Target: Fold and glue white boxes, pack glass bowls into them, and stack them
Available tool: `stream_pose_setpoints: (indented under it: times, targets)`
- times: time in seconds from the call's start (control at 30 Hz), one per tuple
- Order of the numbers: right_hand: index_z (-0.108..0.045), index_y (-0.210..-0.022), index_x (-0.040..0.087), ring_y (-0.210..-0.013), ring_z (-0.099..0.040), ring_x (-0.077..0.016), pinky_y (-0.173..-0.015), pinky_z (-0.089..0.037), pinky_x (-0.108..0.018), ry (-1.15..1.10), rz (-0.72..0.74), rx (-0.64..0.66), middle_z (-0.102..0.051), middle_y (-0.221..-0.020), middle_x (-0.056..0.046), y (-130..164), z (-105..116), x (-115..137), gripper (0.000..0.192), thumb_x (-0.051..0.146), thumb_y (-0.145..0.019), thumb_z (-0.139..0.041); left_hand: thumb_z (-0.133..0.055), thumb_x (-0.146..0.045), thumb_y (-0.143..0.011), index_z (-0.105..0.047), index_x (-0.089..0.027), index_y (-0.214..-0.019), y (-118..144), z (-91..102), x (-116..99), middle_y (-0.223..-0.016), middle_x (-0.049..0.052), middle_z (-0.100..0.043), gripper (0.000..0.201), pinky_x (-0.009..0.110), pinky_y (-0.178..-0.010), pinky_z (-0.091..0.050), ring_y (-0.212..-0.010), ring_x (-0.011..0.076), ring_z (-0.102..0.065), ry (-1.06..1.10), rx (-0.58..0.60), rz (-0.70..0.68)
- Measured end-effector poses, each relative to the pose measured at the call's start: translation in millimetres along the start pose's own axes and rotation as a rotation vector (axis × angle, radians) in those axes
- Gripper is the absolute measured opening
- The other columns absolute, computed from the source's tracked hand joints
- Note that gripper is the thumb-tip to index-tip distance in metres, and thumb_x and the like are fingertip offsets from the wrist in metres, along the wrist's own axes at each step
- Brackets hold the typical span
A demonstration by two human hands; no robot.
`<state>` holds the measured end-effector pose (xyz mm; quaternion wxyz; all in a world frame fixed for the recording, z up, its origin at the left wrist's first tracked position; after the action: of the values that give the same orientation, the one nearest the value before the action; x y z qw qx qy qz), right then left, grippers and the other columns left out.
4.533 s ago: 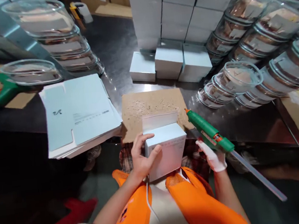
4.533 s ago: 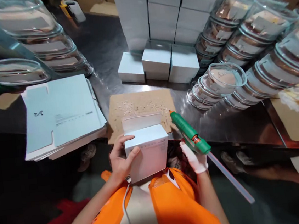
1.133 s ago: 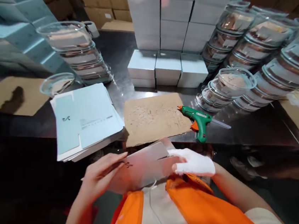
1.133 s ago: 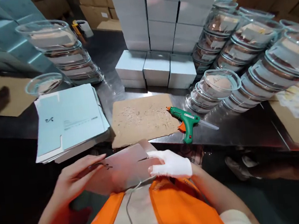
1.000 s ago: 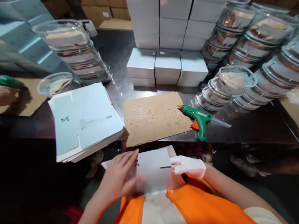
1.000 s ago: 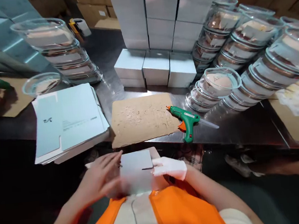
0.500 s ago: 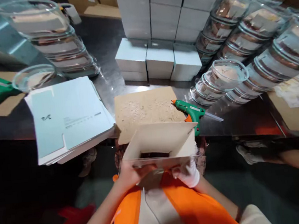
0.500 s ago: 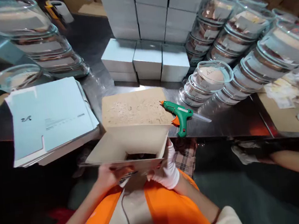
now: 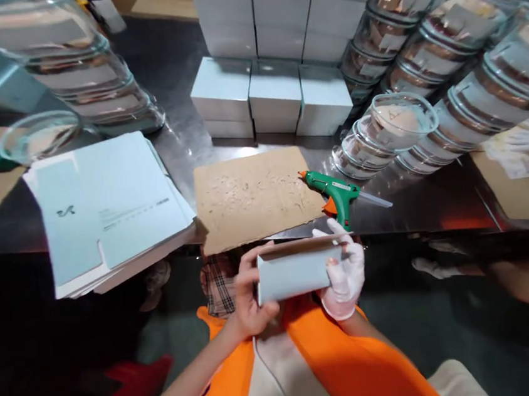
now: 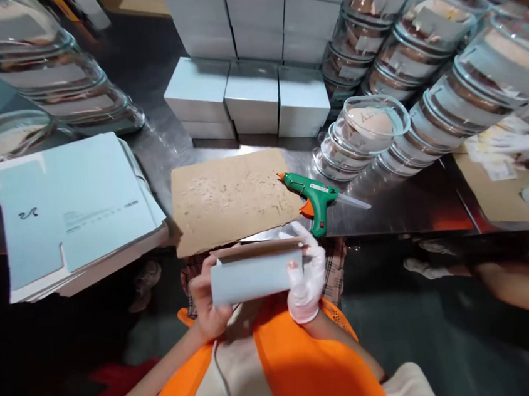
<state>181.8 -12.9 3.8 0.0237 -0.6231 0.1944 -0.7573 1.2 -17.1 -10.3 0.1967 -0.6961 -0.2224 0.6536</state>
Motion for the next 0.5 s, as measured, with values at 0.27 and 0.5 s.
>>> stream_pose_setpoints:
  times: [0.27, 0.5]
  targets:
    - [-0.052, -0.132, 0.027, -0.114, -0.076, -0.0276, -0.097, -0.061, -0.046, 0.138, -0.121, -0.004, -0.066, -0.143, -0.016, -34, 42, -9, 0.039, 0.047, -0.099, -0.059, -0.084, -0.041, -0.088, -0.076, -0.027, -0.119, -17, 54.2, -18, -0.131, 0.014, -0.07, 0.035, 0.032, -0.076, -0.062, -0.103, 0.0261, -0.075, -0.418, 0.257, -0.199]
    - [-0.075, -0.093, 0.02, -0.1, -0.072, -0.0337, -0.094, -0.051, -0.044, 0.833, -0.647, 0.128, -0.077, -0.092, -0.011, -131, 99, -54, 0.035, 0.049, -0.074, -0.08, -0.084, -0.041, -0.088, -0.077, -0.022, -0.106, -21, 97.6, 2, -0.105, 0.007, -0.071, 0.027, 0.035, -0.083, -0.057, -0.1, 0.0245, -0.07, -0.532, -0.01, -0.167]
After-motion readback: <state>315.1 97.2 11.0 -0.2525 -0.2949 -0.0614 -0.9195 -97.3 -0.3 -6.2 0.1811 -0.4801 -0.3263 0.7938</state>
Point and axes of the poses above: each hand's wrist, its own y-axis away from the middle knuckle, its own z-axis out of the back of the hand, x = y × z, the point moved 3 cm from there along -y, towards the middle knuckle
